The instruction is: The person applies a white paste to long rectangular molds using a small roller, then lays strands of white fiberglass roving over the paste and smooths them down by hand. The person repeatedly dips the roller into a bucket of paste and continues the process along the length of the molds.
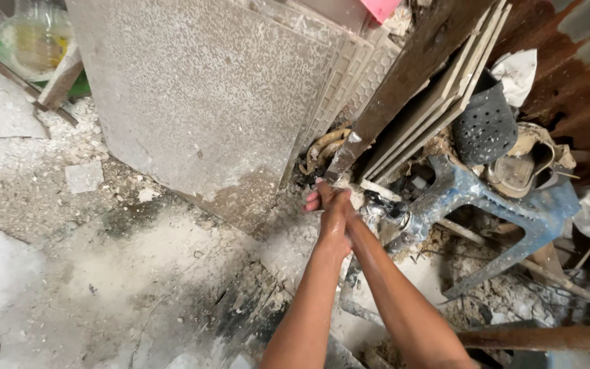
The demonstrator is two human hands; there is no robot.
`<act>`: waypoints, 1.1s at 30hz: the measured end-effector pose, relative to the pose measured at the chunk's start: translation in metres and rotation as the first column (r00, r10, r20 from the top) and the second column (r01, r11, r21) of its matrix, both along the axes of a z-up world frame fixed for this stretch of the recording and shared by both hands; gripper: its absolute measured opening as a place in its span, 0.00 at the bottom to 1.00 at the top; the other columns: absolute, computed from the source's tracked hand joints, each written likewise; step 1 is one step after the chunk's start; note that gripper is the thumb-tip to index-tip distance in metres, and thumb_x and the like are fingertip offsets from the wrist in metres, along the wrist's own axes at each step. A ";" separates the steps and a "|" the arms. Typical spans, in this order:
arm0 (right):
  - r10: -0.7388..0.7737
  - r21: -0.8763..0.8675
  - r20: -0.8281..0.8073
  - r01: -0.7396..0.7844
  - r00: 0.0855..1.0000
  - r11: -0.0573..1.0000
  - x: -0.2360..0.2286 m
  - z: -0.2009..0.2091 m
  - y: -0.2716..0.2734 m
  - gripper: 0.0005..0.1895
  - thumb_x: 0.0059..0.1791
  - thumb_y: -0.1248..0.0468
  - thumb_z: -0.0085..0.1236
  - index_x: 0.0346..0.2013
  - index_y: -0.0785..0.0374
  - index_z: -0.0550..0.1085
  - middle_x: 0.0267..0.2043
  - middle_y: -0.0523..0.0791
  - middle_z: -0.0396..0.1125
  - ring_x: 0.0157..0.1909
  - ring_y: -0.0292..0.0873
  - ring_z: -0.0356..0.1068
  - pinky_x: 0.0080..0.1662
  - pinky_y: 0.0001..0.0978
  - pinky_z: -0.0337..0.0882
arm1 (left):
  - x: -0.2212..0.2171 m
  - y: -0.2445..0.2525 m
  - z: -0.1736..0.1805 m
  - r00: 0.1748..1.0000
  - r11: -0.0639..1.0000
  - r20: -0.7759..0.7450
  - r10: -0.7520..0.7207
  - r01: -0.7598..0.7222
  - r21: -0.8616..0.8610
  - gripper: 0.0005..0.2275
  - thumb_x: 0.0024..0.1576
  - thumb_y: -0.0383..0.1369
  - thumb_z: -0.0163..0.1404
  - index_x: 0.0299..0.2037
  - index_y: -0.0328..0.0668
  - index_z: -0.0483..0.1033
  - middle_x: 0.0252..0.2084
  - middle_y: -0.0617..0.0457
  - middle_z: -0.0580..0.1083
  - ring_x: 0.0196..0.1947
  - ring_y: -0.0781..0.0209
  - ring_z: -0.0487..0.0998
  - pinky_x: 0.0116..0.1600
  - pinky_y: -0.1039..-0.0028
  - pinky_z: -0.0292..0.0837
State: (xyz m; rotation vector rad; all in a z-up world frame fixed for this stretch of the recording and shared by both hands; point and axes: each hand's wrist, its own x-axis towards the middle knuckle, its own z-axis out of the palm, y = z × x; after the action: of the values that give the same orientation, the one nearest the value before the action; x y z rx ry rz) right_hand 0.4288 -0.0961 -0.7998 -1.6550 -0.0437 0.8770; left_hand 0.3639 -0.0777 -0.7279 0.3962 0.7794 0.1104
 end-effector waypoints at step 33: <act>-0.181 0.201 -0.266 0.238 0.947 0.950 -0.034 0.040 -0.009 0.14 0.52 0.56 0.57 0.27 0.55 0.66 0.18 0.40 0.58 0.20 0.37 0.56 0.26 0.32 0.69 | -0.075 -0.023 0.009 0.968 0.520 -0.006 -0.251 0.140 0.842 0.25 0.68 0.35 0.27 0.72 0.25 0.43 0.72 0.20 0.46 0.73 0.27 0.49 0.73 0.42 0.51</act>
State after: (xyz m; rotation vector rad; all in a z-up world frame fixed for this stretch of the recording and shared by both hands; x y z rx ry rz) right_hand 0.3952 -0.1055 -0.7595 -1.2988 0.1930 0.8705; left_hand 0.2890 -0.1005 -0.7189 1.4067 0.5050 0.2996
